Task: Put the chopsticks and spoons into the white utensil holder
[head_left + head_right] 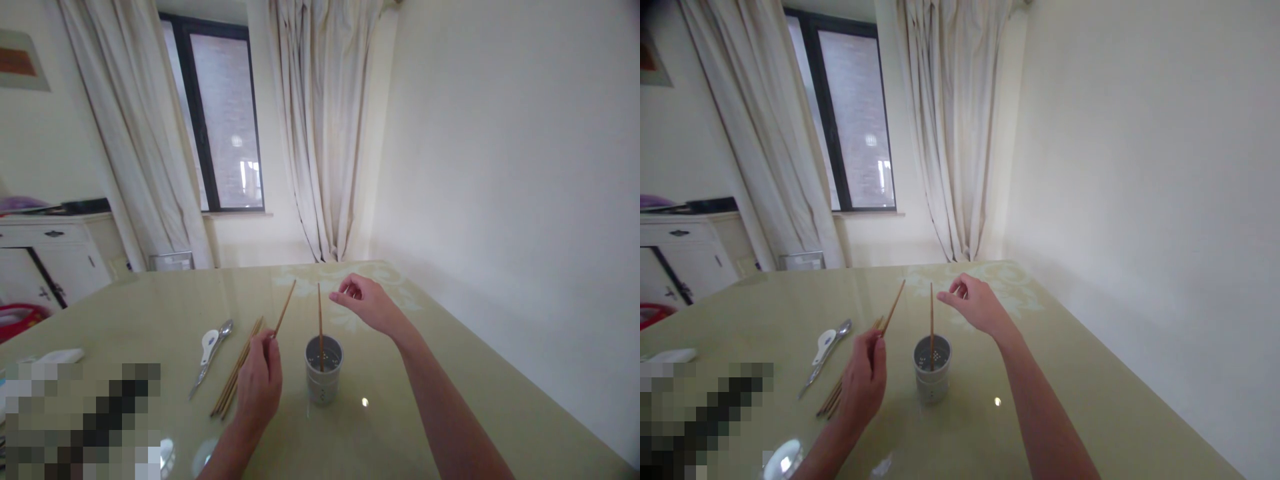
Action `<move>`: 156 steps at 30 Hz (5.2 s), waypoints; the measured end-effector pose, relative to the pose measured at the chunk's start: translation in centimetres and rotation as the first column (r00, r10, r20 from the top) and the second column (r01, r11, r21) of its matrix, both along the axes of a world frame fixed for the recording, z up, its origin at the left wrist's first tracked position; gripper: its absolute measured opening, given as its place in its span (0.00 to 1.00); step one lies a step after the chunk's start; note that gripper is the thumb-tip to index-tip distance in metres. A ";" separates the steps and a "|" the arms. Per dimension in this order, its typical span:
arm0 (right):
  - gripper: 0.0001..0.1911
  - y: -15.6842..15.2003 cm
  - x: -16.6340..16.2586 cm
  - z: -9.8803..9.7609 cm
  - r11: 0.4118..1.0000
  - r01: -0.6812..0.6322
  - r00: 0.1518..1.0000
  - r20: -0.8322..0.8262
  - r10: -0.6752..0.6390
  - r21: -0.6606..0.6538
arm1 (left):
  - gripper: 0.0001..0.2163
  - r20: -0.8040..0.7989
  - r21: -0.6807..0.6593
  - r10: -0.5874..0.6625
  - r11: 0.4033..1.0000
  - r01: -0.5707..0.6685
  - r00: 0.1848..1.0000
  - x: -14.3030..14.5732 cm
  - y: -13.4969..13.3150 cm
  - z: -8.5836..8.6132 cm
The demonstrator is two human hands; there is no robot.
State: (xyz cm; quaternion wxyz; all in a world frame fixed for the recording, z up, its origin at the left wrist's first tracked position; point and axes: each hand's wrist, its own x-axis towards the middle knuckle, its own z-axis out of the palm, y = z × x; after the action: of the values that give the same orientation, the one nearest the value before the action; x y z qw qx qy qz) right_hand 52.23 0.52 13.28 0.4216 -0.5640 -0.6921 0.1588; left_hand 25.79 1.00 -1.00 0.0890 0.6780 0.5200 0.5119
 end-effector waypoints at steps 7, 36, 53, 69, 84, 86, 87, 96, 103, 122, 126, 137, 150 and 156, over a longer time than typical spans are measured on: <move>0.18 -3.1 -4.0 1.9 0.880 -0.468 0.869 -0.223 0.441 -0.086 | 0.09 -0.004 0.346 -0.362 0.874 0.341 0.932 2.6 -3.2 -0.3; 0.11 1.7 -1.2 -2.1 0.971 -0.167 0.986 -0.013 0.167 -0.171 | 0.12 -0.739 -0.225 0.080 0.906 -0.357 0.669 -5.2 3.9 -1.0; 0.14 2.5 -1.3 -3.3 0.956 -0.183 0.978 -0.140 0.153 -0.229 | 0.16 -0.741 -0.258 0.052 0.898 -0.356 0.669 -5.0 3.5 -0.9; 0.14 2.1 -0.9 -3.2 0.942 -0.204 0.963 -0.228 0.144 -0.265 | 0.14 -0.718 -0.281 0.010 0.910 -0.304 0.696 -4.7 3.6 -1.4; 0.23 -5.4 -4.7 -8.8 0.929 0.253 0.930 -0.331 -0.158 0.268 | 0.17 0.168 -0.238 -0.201 0.942 0.238 0.965 0.2 -0.3 2.0; 0.21 -5.9 -5.9 -9.0 0.941 0.167 0.954 -0.290 -0.078 0.295 | 0.16 0.265 -0.115 -0.281 0.941 0.319 0.923 1.5 -2.3 2.3; 0.19 -6.2 -6.4 -9.0 0.947 0.118 0.962 -0.270 -0.034 0.300 | 0.15 0.281 -0.069 -0.345 0.923 0.378 0.896 2.1 -3.2 2.4; 0.18 -5.9 -4.5 -8.2 0.947 0.122 0.805 -0.588 0.080 0.297 | 0.16 0.394 -0.003 -0.543 0.806 0.591 0.742 2.4 -3.8 2.6; 0.22 -4.4 0.4 -7.8 0.874 0.371 0.789 -0.603 -0.118 0.314 | 0.09 -0.003 -0.397 -0.016 0.918 0.014 1.000 -2.9 3.6 0.9; 0.26 -2.2 -3.3 -11.4 0.985 0.141 0.882 -0.465 -0.078 0.101 | 0.15 -0.742 -0.240 0.084 0.893 -0.380 0.665 -4.7 3.2 -1.1; 0.24 -2.0 -3.4 -11.5 0.990 0.118 0.874 -0.482 -0.063 0.083 | 0.14 -0.747 -0.228 0.108 0.885 -0.406 0.656 -5.0 3.2 -1.0; 0.22 -1.4 -3.5 -12.0 0.982 0.178 0.838 -0.532 -0.121 0.056 | 0.17 -0.768 -0.159 0.133 0.908 -0.388 0.627 -5.1 3.4 -1.1; 0.25 -1.6 -3.5 -11.7 0.986 0.165 0.852 -0.509 -0.123 0.039 | 0.12 -0.245 -0.319 0.045 0.940 -0.124 0.968 -3.6 3.2 1.1; 0.19 -3.4 -3.5 -10.4 0.916 0.280 0.892 -0.430 -0.139 0.286 | 0.11 0.218 0.104 -0.223 0.973 0.205 0.950 0.3 -0.3 1.6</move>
State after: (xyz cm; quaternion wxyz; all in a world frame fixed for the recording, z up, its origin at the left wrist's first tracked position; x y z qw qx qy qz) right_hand 48.72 -2.89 2.85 0.6602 -0.5102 -0.5418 0.1018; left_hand 26.08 0.65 0.59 0.1761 0.6700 0.4088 0.5941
